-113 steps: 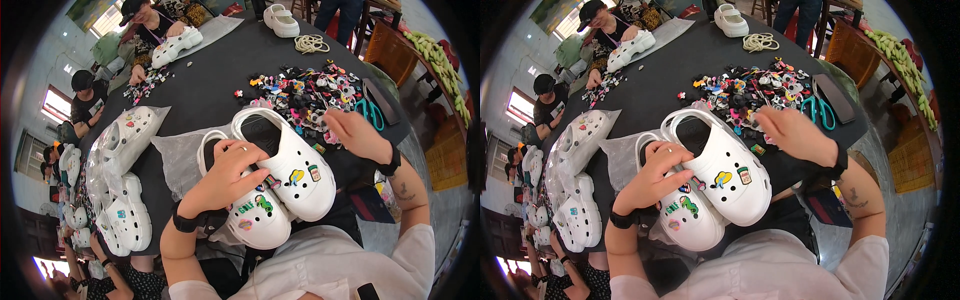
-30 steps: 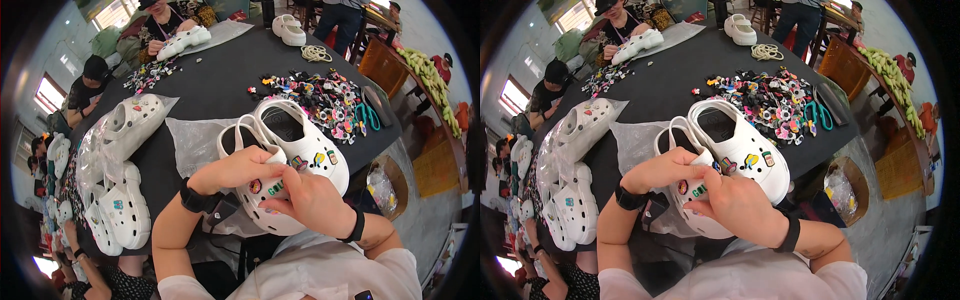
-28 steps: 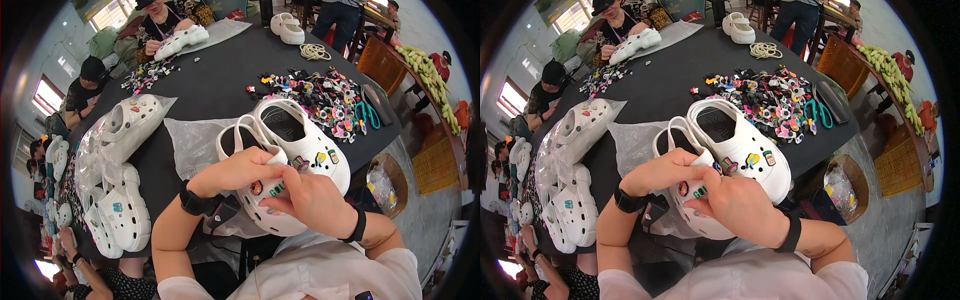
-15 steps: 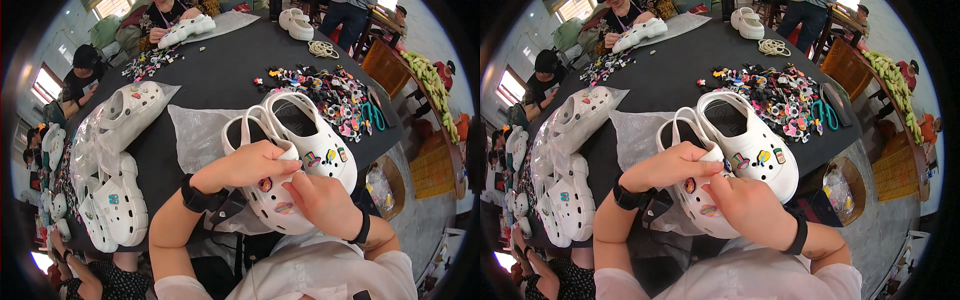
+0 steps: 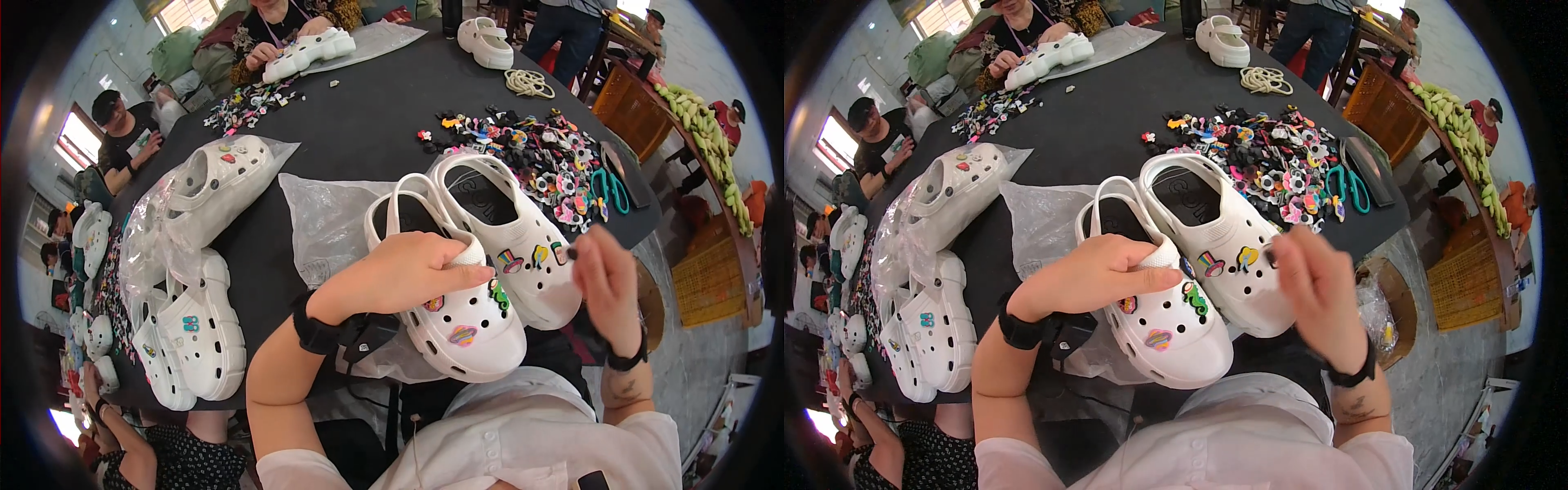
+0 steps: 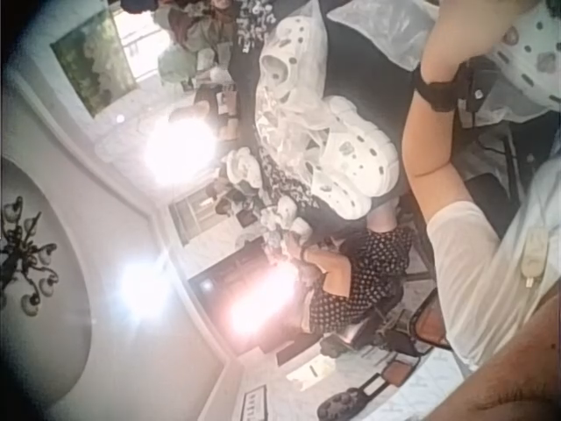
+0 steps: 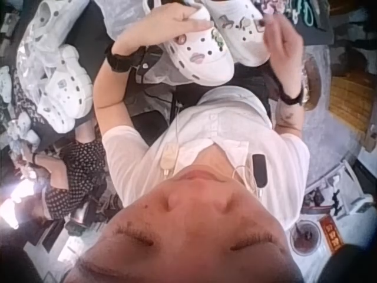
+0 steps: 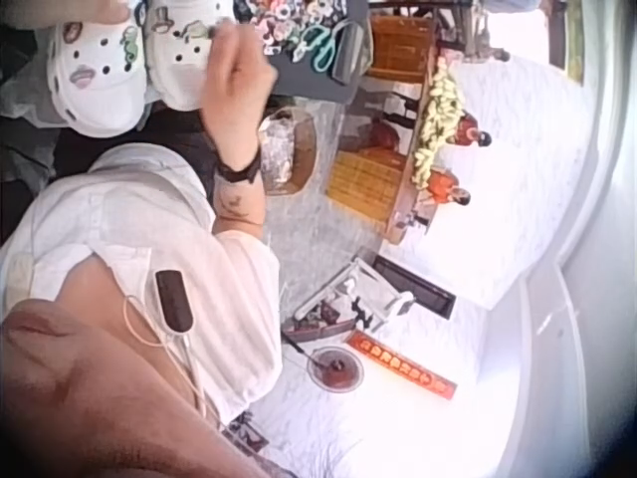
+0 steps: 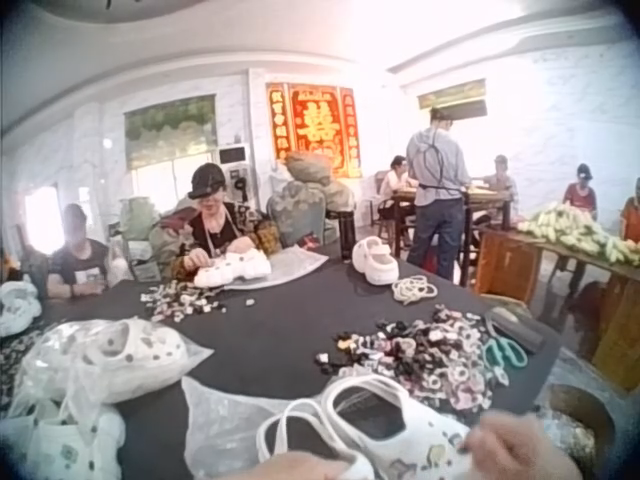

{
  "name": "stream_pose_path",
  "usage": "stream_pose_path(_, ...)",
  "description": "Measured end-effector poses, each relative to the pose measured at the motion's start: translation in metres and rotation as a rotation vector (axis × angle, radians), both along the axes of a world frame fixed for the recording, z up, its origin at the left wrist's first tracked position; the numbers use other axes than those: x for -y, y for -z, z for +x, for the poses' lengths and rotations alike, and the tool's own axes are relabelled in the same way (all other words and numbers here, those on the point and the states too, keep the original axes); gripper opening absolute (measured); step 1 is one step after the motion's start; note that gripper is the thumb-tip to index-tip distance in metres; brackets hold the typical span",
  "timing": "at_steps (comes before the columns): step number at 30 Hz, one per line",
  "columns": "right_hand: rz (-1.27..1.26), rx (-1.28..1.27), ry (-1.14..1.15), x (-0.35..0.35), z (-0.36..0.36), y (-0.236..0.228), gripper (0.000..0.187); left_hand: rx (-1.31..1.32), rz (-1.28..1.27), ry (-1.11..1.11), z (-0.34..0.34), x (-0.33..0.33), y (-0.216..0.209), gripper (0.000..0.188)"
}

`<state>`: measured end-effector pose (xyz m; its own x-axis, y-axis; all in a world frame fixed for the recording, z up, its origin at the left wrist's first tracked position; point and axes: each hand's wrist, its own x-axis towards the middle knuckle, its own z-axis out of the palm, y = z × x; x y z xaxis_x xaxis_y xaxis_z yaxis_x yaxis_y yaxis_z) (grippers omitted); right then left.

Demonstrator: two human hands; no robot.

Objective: Manually attaching decorative charms to white clog-style shoes.

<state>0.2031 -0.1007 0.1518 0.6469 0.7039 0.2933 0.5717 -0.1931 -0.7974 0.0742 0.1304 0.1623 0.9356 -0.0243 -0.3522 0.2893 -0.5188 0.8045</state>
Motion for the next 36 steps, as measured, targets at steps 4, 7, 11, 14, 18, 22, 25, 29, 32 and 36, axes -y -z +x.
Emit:
stream_pose_path(4, 0.011, 0.083, 0.155, 0.009, 0.059, 0.018, 0.028, 0.006, 0.077, 0.032, -0.004, 0.003, -0.008, 0.043)
stream_pose_path(7, -0.088, 0.107, 0.185, 0.010, 0.092, 0.032, 0.024, 0.158, -0.064, -0.155, -0.010, -0.002, 0.000, 0.041)
stream_pose_path(11, -0.149, 0.022, 0.184, 0.013, 0.113, 0.043, 0.015, 0.239, 0.025, -0.118, -0.016, -0.006, -0.012, 0.046)
stream_pose_path(14, -0.119, -0.034, 0.209, 0.008, 0.121, 0.051, 0.011, 0.175, 0.136, -0.054, -0.014, -0.006, -0.017, 0.046)
stream_pose_path(18, -0.069, 0.002, 0.222, 0.007, 0.127, 0.055, 0.010, 0.166, 0.184, 0.100, -0.010, -0.010, -0.009, 0.044)
stream_pose_path(22, -0.057, 0.094, 0.224, 0.010, 0.127, 0.060, 0.018, 0.221, 0.155, 0.125, -0.010, -0.012, -0.013, 0.039)
stream_pose_path(25, 0.063, 0.087, 0.173, 0.016, 0.117, 0.063, 0.026, 0.298, 0.183, 0.129, -0.012, -0.011, -0.016, 0.036)
stream_pose_path(29, 0.224, 0.037, 0.097, 0.021, 0.084, 0.059, 0.034, 0.319, 0.268, 0.052, -0.022, -0.006, -0.023, 0.030)
stream_pose_path(32, 0.128, 0.169, -0.117, 0.031, 0.076, 0.035, 0.041, 0.277, 0.214, -0.120, -0.027, 0.001, -0.031, 0.025)
stream_pose_path(36, 0.020, 0.260, -0.404, 0.024, 0.082, -0.003, 0.048, 0.383, 0.229, -0.446, -0.051, 0.001, -0.027, 0.030)
